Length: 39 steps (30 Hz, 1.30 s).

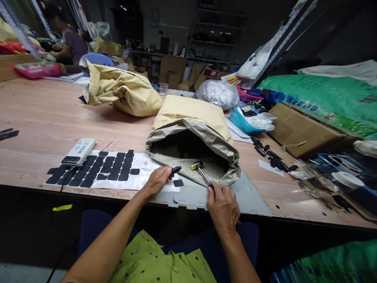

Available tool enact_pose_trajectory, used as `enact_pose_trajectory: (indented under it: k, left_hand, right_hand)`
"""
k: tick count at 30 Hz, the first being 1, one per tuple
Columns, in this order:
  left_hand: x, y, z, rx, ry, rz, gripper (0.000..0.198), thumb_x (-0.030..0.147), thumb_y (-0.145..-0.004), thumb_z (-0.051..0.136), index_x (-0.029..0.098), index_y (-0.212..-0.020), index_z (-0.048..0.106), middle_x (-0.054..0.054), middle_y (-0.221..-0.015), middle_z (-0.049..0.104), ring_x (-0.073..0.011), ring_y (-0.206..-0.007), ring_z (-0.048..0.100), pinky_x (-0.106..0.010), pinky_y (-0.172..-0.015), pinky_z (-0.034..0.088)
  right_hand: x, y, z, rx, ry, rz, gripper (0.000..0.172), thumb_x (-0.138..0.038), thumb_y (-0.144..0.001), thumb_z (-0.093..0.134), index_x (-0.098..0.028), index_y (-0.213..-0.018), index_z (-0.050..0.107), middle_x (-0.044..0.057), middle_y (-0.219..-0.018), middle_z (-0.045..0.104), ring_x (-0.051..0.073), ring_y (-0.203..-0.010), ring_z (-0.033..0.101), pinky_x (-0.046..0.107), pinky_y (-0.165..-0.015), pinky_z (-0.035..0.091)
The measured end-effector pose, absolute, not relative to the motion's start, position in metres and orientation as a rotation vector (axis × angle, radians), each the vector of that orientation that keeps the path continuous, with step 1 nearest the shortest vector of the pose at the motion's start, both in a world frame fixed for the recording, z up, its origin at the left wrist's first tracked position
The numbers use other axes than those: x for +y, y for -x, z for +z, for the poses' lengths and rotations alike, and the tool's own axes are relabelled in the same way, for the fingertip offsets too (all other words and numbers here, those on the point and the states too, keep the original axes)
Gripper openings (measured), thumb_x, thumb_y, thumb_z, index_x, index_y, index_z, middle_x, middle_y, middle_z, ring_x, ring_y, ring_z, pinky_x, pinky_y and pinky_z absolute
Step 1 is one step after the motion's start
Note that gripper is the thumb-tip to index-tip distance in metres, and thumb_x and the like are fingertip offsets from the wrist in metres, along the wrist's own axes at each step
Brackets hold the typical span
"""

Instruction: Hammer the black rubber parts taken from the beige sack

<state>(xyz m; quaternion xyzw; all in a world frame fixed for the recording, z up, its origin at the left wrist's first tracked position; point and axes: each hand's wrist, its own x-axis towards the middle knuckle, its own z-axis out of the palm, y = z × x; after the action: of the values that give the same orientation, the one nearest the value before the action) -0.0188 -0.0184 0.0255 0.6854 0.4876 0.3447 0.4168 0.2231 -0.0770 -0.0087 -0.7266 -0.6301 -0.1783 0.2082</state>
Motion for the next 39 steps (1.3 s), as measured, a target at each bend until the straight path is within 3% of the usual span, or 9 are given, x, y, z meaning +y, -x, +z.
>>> enact_pose_trajectory:
  k: [10, 14, 18, 21, 26, 29, 32, 35, 39]
  left_hand:
    - [-0.019, 0.021, 0.029, 1.232, -1.780, 0.799, 0.050, 0.044, -0.098, 0.029, 0.018, -0.072, 0.063, -0.002, -0.077, 0.062, -0.0166, -0.076, 0.056, -0.029, -0.075, 0.045]
    - [-0.024, 0.028, 0.034, 1.076, -1.962, 0.700, 0.032, 0.046, -0.089, 0.054, 0.021, -0.076, 0.070, -0.005, -0.110, 0.065, -0.0219, -0.105, 0.054, -0.036, -0.094, 0.043]
    - [-0.043, 0.037, 0.037, 0.935, -2.138, 0.474, 0.016, 0.042, -0.074, 0.076, 0.026, -0.077, 0.077, 0.000, -0.152, 0.039, -0.0343, -0.138, 0.032, -0.051, -0.110, 0.030]
    - [-0.064, 0.039, 0.035, 0.962, -2.255, 0.355, 0.015, 0.036, -0.066, 0.083, 0.026, -0.074, 0.077, 0.002, -0.158, 0.029, -0.0406, -0.143, 0.023, -0.059, -0.114, 0.020]
    - [-0.086, 0.037, 0.026, 1.034, -2.392, 0.325, 0.018, 0.023, -0.060, 0.085, 0.023, -0.076, 0.076, 0.001, -0.162, 0.019, -0.0423, -0.145, 0.017, -0.061, -0.116, 0.015]
    - [-0.086, 0.036, 0.030, 1.036, -2.351, 0.329, 0.018, 0.028, -0.060, 0.086, 0.023, -0.073, 0.075, -0.001, -0.160, 0.024, -0.0438, -0.144, 0.018, -0.063, -0.114, 0.019]
    - [-0.073, 0.030, 0.039, 1.024, -2.259, 0.433, 0.012, 0.032, -0.069, 0.081, 0.023, -0.072, 0.074, -0.005, -0.146, 0.048, -0.0377, -0.138, 0.035, -0.056, -0.109, 0.032]
    - [-0.040, 0.014, 0.047, 1.110, -2.115, 0.672, 0.009, 0.031, -0.080, 0.071, 0.022, -0.083, 0.073, -0.006, -0.111, 0.069, -0.0243, -0.109, 0.059, -0.041, -0.095, 0.047]
    - [0.026, -0.020, 0.051, 1.471, -1.971, 0.826, 0.021, 0.031, -0.088, 0.056, 0.018, -0.089, 0.073, -0.007, -0.091, 0.071, -0.0192, -0.084, 0.065, -0.032, -0.078, 0.051]
  right_hand:
    - [-0.081, -0.214, -0.004, -1.694, 2.004, -0.518, 0.031, -0.030, -0.093, 0.046, -0.021, -0.111, 0.070, 0.008, -0.089, 0.060, 0.021, -0.080, 0.047, 0.033, -0.070, 0.034]
    - [-0.081, -0.214, -0.005, -1.708, 2.011, -0.511, 0.032, -0.030, -0.093, 0.045, -0.020, -0.112, 0.069, 0.008, -0.089, 0.060, 0.021, -0.081, 0.046, 0.033, -0.069, 0.034]
    - [-0.081, -0.215, -0.007, -1.718, 2.024, -0.530, 0.031, -0.030, -0.094, 0.046, -0.021, -0.115, 0.068, 0.008, -0.092, 0.060, 0.021, -0.083, 0.048, 0.033, -0.069, 0.034]
    - [-0.081, -0.214, -0.007, -1.723, 2.039, -0.538, 0.031, -0.030, -0.094, 0.046, -0.021, -0.115, 0.067, 0.008, -0.091, 0.060, 0.021, -0.083, 0.048, 0.032, -0.069, 0.034]
    - [-0.081, -0.214, -0.007, -1.727, 2.035, -0.547, 0.030, -0.029, -0.094, 0.047, -0.021, -0.113, 0.068, 0.008, -0.090, 0.060, 0.021, -0.083, 0.048, 0.033, -0.069, 0.035]
    - [-0.081, -0.214, -0.007, -1.733, 2.026, -0.556, 0.030, -0.029, -0.094, 0.046, -0.021, -0.114, 0.067, 0.008, -0.091, 0.060, 0.021, -0.082, 0.048, 0.033, -0.069, 0.035]
    - [-0.080, -0.214, -0.007, -1.732, 2.037, -0.567, 0.030, -0.029, -0.094, 0.045, -0.021, -0.113, 0.067, 0.008, -0.090, 0.059, 0.021, -0.081, 0.047, 0.033, -0.068, 0.034]
    - [-0.079, -0.213, -0.007, -1.738, 2.042, -0.575, 0.030, -0.029, -0.094, 0.045, -0.021, -0.114, 0.066, 0.008, -0.089, 0.059, 0.021, -0.081, 0.047, 0.033, -0.067, 0.033]
    - [-0.079, -0.213, -0.007, -1.738, 2.037, -0.599, 0.030, -0.029, -0.094, 0.045, -0.021, -0.113, 0.065, 0.008, -0.086, 0.057, 0.021, -0.080, 0.047, 0.033, -0.067, 0.033]
